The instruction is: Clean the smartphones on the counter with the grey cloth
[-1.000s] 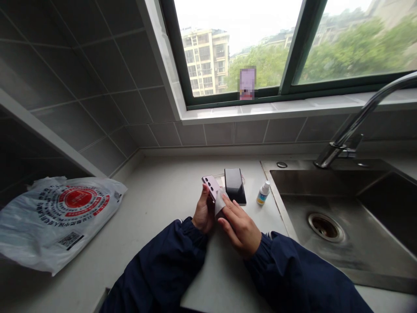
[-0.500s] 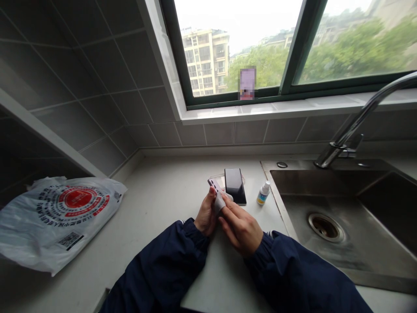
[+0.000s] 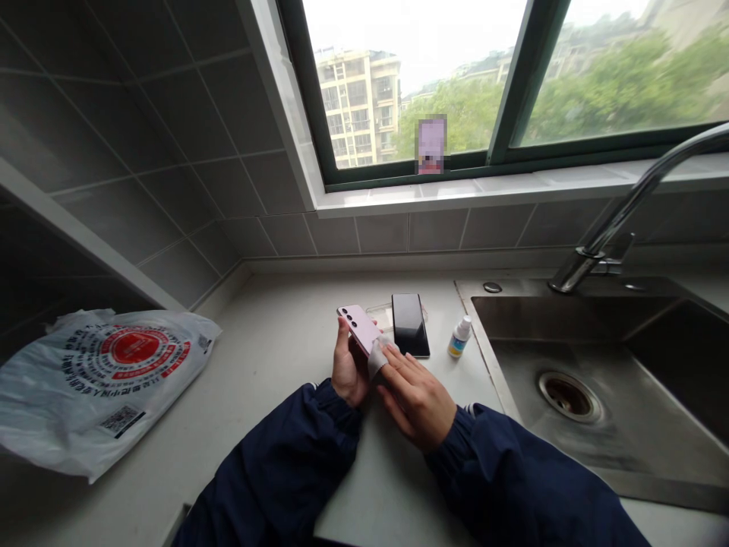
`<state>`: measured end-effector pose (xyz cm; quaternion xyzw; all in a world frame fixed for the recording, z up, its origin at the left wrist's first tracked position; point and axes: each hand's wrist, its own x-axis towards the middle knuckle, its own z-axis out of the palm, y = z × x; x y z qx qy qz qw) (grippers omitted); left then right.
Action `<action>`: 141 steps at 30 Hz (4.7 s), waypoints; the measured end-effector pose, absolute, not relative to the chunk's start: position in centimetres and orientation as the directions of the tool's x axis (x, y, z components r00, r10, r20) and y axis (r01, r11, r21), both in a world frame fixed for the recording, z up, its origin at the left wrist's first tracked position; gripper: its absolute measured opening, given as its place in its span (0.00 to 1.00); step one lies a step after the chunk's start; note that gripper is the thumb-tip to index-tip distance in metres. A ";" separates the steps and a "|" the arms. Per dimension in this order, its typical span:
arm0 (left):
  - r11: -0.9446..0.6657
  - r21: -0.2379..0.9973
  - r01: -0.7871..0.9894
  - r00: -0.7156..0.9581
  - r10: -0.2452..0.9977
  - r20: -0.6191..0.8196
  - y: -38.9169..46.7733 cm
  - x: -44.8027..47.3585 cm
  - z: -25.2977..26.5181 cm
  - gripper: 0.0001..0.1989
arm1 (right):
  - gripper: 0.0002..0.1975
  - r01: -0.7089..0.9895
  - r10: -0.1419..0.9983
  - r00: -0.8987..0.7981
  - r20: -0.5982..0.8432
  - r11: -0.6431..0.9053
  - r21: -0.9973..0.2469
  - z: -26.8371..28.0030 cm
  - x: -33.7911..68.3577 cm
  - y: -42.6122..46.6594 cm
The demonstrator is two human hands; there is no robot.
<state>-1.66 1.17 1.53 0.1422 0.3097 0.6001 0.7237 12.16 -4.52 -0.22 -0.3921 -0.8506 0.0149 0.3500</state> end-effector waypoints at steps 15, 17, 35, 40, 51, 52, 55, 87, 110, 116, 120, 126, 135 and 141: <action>0.328 0.573 -0.751 0.161 0.933 -0.323 1.0 -2.1 1.9 0.39 | 0.23 0.661 0.698 -0.523 0.489 0.695 -0.284 -0.5 11.3 -5.2; 0.333 0.568 -0.753 0.199 0.937 -0.286 0.8 -1.9 2.0 0.39 | 0.25 0.674 0.708 -0.496 0.502 0.679 -0.291 -0.5 11.4 -5.2; 0.515 0.454 -0.727 0.493 0.852 -0.176 -0.1 -0.6 1.7 0.36 | 0.32 0.632 0.726 -0.329 0.604 0.645 -0.430 -1.2 12.2 -4.0; 0.522 0.462 -0.717 0.508 0.845 -0.167 -0.1 -0.6 2.0 0.36 | 0.34 0.636 0.722 -0.320 0.614 0.644 -0.426 -1.2 12.3 -4.0; 0.522 0.493 -0.696 0.558 0.825 -0.086 -0.2 -0.4 1.8 0.33 | 0.35 0.655 0.735 -0.286 0.615 0.618 -0.434 -0.8 12.6 -3.8; 0.520 0.496 -0.695 0.559 0.825 -0.082 -0.3 -0.4 1.9 0.32 | 0.35 0.657 0.735 -0.286 0.615 0.618 -0.432 -0.7 12.7 -3.8; 0.528 0.514 -0.677 0.576 0.814 -0.078 -0.3 -0.3 1.9 0.31 | 0.35 0.665 0.734 -0.278 0.620 0.613 -0.427 -0.3 12.8 -3.6; 0.486 0.561 -0.671 0.571 0.820 -0.028 -0.7 0.0 0.1 0.26 | 0.27 0.755 0.711 -0.390 0.585 0.610 -0.238 0.6 12.9 -3.9; 0.388 0.530 -0.754 0.285 0.920 -0.269 0.0 -0.3 0.6 0.28 | 0.32 0.739 0.797 -0.456 0.397 0.587 -0.330 -1.1 11.1 -5.3; 0.411 0.637 -0.652 0.516 0.856 -0.024 -1.2 0.3 -0.2 0.25 | 0.36 0.687 0.805 -0.291 0.516 0.552 -0.473 -1.0 12.0 -4.3; 0.398 0.688 -0.607 0.530 0.848 -0.023 -1.7 0.4 0.3 0.25 | 0.35 0.644 0.815 -0.263 0.516 0.546 -0.535 -0.7 12.5 -4.1; 0.478 0.518 -0.709 0.452 0.872 -0.185 -0.4 -0.3 1.0 0.27 | 0.34 0.601 0.782 -0.393 0.484 0.617 -0.508 -0.7 12.2 -4.5; 0.293 0.680 -0.673 0.168 0.955 -0.245 1.4 -2.3 0.9 0.27 | 0.22 0.563 0.786 -0.274 0.554 0.598 -0.570 -1.0 12.3 -3.9; 0.293 0.725 -0.623 0.126 0.953 -0.277 1.3 -2.4 1.4 0.27 | 0.19 0.483 0.849 -0.143 0.508 0.508 -0.713 -0.6 12.6 -3.8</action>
